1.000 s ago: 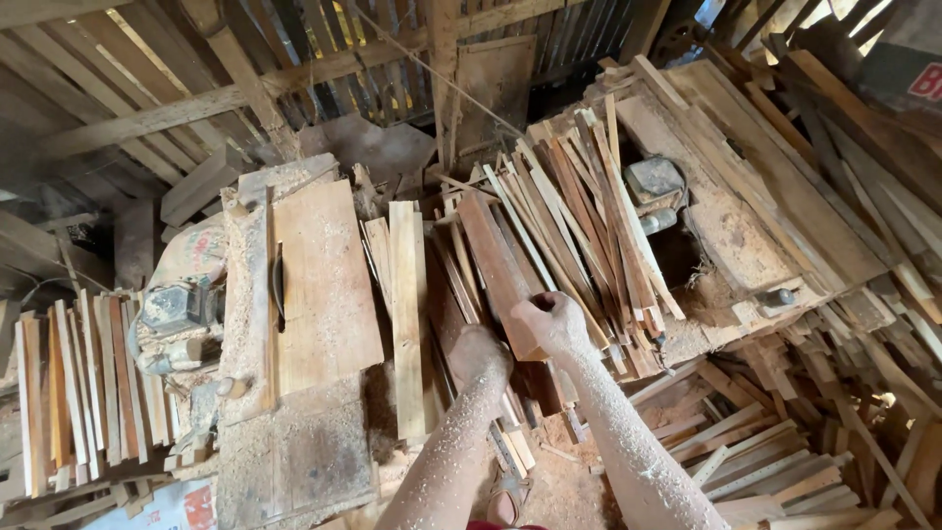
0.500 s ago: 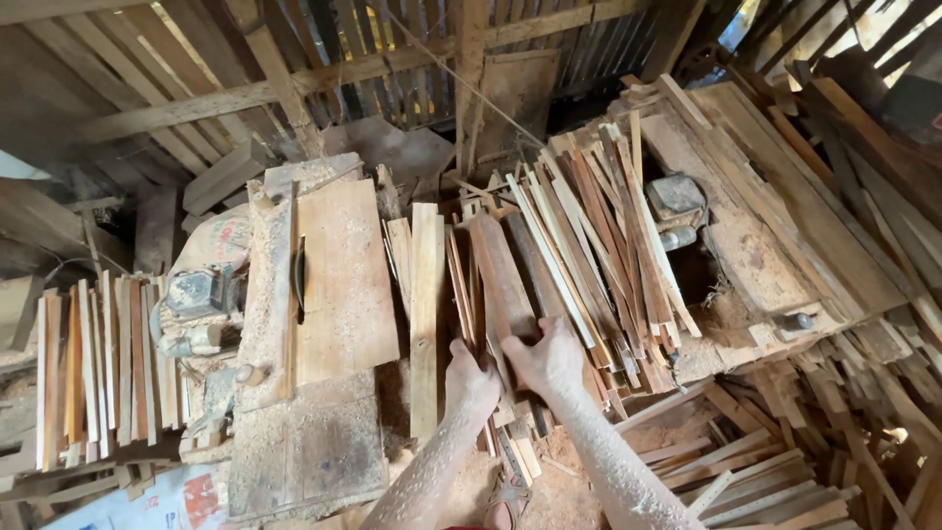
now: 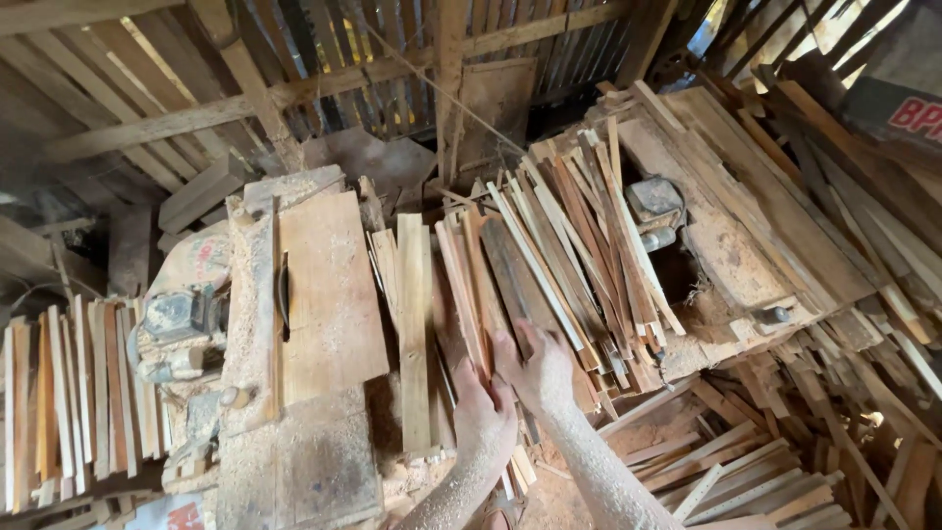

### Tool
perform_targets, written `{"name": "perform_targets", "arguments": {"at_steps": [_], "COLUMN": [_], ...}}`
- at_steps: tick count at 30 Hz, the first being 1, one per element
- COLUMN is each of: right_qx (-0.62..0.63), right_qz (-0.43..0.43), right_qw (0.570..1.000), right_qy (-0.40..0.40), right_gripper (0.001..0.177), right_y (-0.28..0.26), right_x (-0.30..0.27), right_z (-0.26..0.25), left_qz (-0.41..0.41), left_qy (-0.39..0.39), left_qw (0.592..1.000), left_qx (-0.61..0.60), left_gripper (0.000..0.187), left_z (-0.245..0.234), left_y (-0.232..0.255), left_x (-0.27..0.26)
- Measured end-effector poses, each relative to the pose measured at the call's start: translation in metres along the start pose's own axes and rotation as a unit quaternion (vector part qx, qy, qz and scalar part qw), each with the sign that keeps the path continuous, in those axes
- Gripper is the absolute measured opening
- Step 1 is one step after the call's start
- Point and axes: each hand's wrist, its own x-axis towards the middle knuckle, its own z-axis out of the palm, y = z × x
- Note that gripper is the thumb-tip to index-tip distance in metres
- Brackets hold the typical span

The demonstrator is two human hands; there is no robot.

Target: Feeding thin wood strips through a woodworking machine for processing

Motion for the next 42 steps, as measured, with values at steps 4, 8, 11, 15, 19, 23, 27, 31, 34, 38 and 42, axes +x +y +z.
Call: {"name": "perform_targets", "arguments": {"at_steps": [4, 8, 11, 15, 19, 23, 27, 31, 34, 38, 42], "right_qx": [0.278, 0.276, 0.192, 0.053, -0.261, -0.248, -0.142, -0.068, -0.123, -0.096, -0.071], "right_qz": [0.154, 0.202, 0.110, 0.091, 0.139, 0.127, -0.091, 0.002, 0.111, 0.173, 0.160], "right_qw": [0.933, 0.937, 0.975, 0.994, 0.951, 0.958, 0.972, 0.998, 0.980, 0.958, 0.951], "right_qy": [-0.168, -0.067, -0.012, 0.010, -0.087, -0.060, 0.163, -0.019, -0.108, -0.207, -0.254], "right_gripper": [0.034, 0.025, 0.024, 0.028, 0.061, 0.065, 0.027, 0.024, 0.051, 0.058, 0.061], "right_y": [-0.028, -0.002, 0.023, 0.069, 0.136, 0.095, 0.069, 0.045, 0.062, 0.009, 0.016], "right_x": [0.021, 0.048, 0.081, 0.134, 0.152, 0.123, 0.092, 0.035, 0.032, 0.044, 0.039], "right_z": [-0.048, -0.057, -0.066, -0.066, -0.037, -0.062, -0.039, 0.053, 0.107, 0.066, 0.066], "left_qz": [0.079, 0.131, 0.192, 0.203, 0.251, 0.338, 0.332, 0.106, 0.060, -0.019, -0.001], "left_qy": [-0.131, -0.190, -0.205, -0.176, -0.170, 0.043, 0.308, 0.092, -0.045, -0.087, -0.069], "left_qw": [0.988, 0.973, 0.958, 0.961, 0.933, 0.921, 0.873, 0.930, 0.956, 0.976, 0.975], "left_qx": [-0.036, 0.030, 0.060, 0.062, 0.193, 0.188, 0.183, 0.339, 0.282, 0.198, 0.211], "left_gripper": [0.047, 0.061, 0.053, 0.079, 0.086, 0.029, 0.027, 0.034, 0.039, 0.060, 0.046], "left_z": [0.007, 0.064, 0.123, 0.103, 0.146, 0.142, 0.090, 0.094, 0.090, 0.107, 0.076], "left_y": [0.039, 0.055, 0.059, 0.131, 0.085, 0.035, 0.010, -0.084, -0.107, -0.110, -0.076], "left_x": [0.004, 0.036, 0.067, 0.066, 0.101, 0.093, 0.110, 0.155, 0.177, 0.216, 0.172]}}
